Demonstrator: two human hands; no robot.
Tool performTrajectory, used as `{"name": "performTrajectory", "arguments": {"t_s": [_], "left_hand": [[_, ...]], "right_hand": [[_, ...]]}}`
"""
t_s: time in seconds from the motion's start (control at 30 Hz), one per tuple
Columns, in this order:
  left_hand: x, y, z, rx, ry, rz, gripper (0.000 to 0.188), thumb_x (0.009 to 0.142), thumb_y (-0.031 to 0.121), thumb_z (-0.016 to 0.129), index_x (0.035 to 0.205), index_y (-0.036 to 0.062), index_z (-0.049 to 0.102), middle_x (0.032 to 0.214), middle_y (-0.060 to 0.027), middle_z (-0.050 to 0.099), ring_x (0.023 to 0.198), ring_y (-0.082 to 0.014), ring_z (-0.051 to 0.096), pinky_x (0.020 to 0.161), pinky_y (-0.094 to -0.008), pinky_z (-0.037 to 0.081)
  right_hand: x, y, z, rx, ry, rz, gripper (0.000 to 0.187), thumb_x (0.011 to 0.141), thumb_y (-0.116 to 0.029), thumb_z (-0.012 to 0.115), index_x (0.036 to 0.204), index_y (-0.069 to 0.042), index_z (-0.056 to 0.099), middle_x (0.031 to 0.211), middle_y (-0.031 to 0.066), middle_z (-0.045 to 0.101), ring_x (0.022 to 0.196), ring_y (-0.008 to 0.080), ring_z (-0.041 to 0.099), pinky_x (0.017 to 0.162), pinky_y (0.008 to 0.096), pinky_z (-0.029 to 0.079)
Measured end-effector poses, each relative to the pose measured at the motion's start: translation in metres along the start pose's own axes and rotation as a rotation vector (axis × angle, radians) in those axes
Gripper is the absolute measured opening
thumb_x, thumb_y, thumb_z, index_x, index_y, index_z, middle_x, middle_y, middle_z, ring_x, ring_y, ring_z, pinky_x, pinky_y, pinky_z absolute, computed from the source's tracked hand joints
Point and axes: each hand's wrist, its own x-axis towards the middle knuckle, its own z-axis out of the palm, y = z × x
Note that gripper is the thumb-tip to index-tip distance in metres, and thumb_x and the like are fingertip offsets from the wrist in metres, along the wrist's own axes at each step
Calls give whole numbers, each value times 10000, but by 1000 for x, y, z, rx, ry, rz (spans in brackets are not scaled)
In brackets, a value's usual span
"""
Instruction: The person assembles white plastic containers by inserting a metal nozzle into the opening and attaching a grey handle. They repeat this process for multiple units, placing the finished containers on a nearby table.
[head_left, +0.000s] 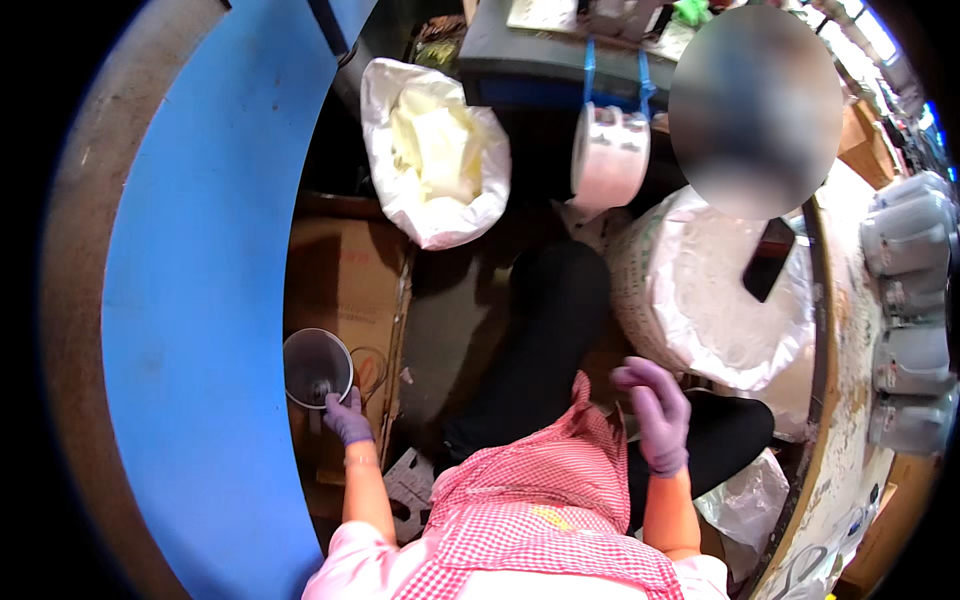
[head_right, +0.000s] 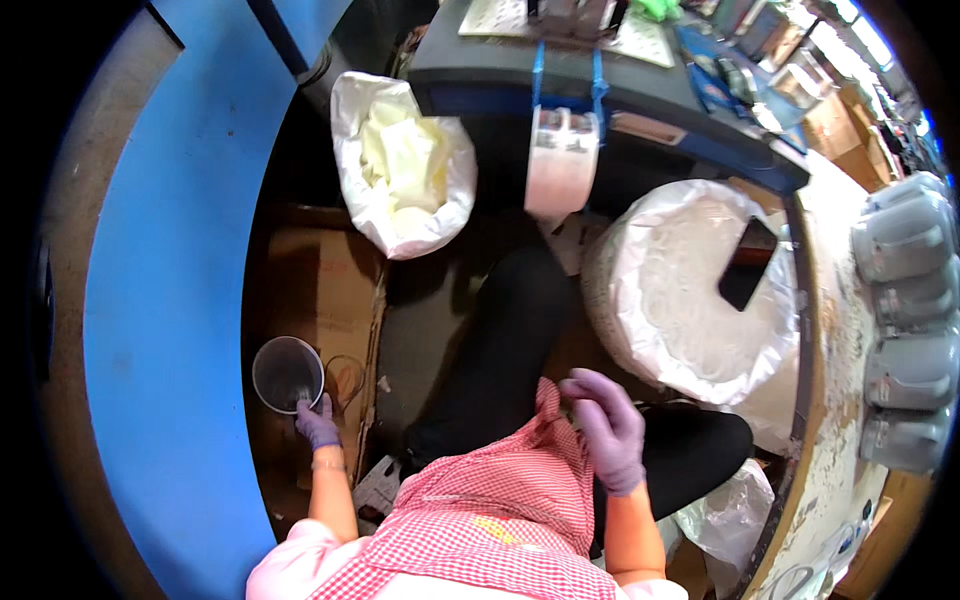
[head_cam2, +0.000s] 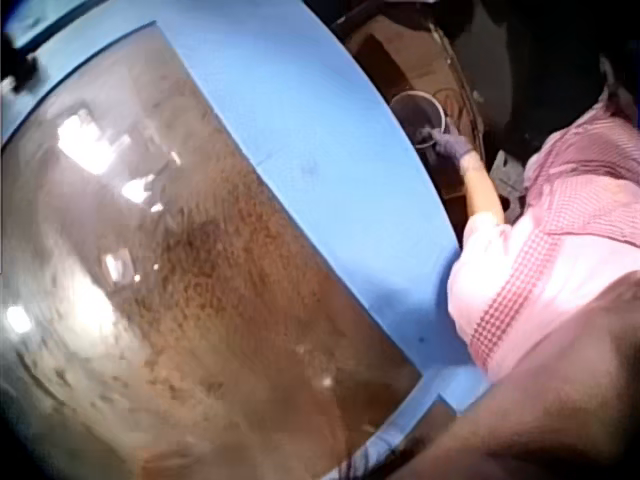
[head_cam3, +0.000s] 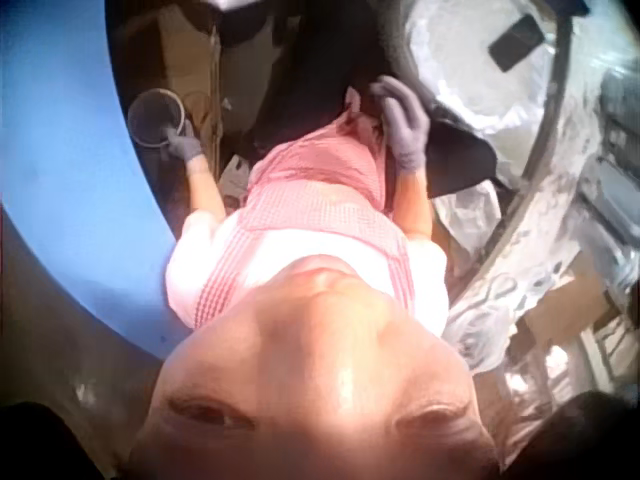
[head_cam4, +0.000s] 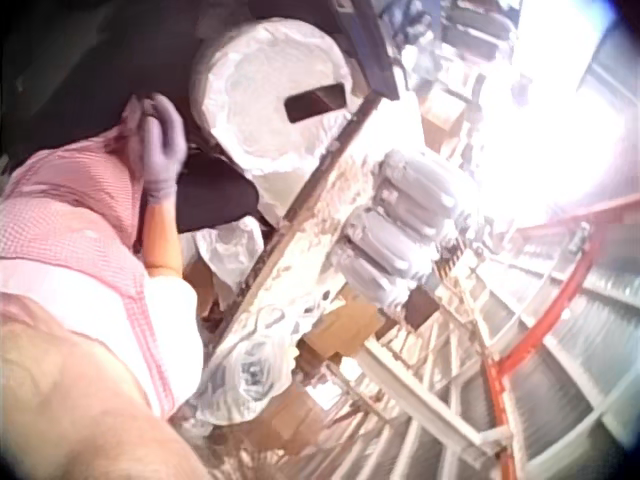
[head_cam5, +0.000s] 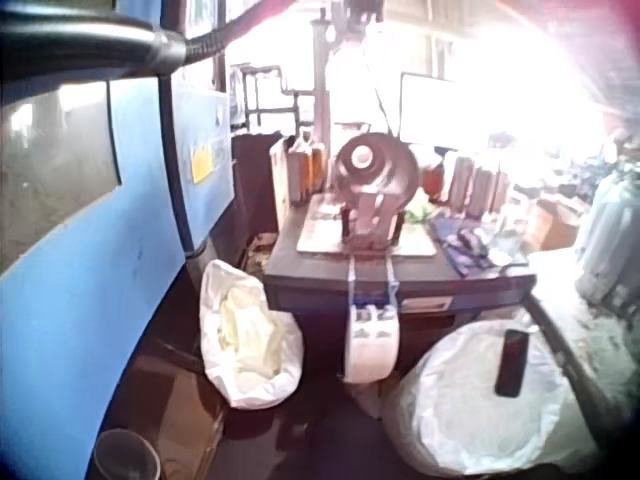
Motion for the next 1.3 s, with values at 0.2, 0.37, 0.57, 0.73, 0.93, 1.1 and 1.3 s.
{"name": "performTrajectory", "arguments": {"t_s": [0.2,0.37,0.57,0.73,0.93,1.1,1.3], "left_hand": [[-201,112,66,-187,-493,-122,522,823,214,545,1291,-16,511,1333,-156,519,1148,-269,571,902,-415,523],[-326,175,90,242,-1157,973,535,752,154,765,1243,14,608,1359,-186,520,1121,-271,610,901,-371,512],[-331,202,182,-318,-1740,582,925,662,498,870,1365,0,534,1352,-145,573,1152,-269,601,956,-378,500],[-427,262,266,-232,-2350,8,973,758,453,799,1488,-29,372,1453,-140,508,1262,-208,541,1061,-346,438],[-490,247,254,254,-2592,90,689,796,215,812,1377,-23,526,1288,-101,625,1182,-182,586,1044,-335,450],[-520,249,258,344,-2823,120,718,771,211,845,1379,-5,530,1263,-71,630,1171,-142,566,1042,-314,440],[-522,251,238,429,-2847,265,659,800,259,838,1334,2,548,1229,-58,634,1128,-118,563,1004,-307,453]], "right_hand": [[14,-2,23,192,-539,-4,624,983,-138,597,1527,-15,317,1501,119,429,1367,231,448,1124,382,384],[19,-18,-19,704,-477,-143,949,921,-587,580,1587,-49,170,1614,138,255,1472,271,290,1175,421,277],[-40,-25,-83,535,-280,-385,995,842,-512,700,1563,-21,224,1592,142,286,1476,234,263,1196,390,228],[-78,10,-106,487,-408,-342,635,936,-130,654,1506,-12,400,1517,100,439,1394,200,410,1146,346,338],[-100,-78,-149,337,-132,-613,794,958,-428,602,1541,10,288,1596,182,298,1497,281,251,1210,456,220],[-134,-141,-130,-794,46,-993,555,814,-318,792,1243,-28,593,1260,155,602,1229,352,540,1108,476,370],[-133,-155,-120,-871,-57,-1014,215,858,-253,724,906,-54,662,854,99,642,848,292,633,985,456,462]]}}
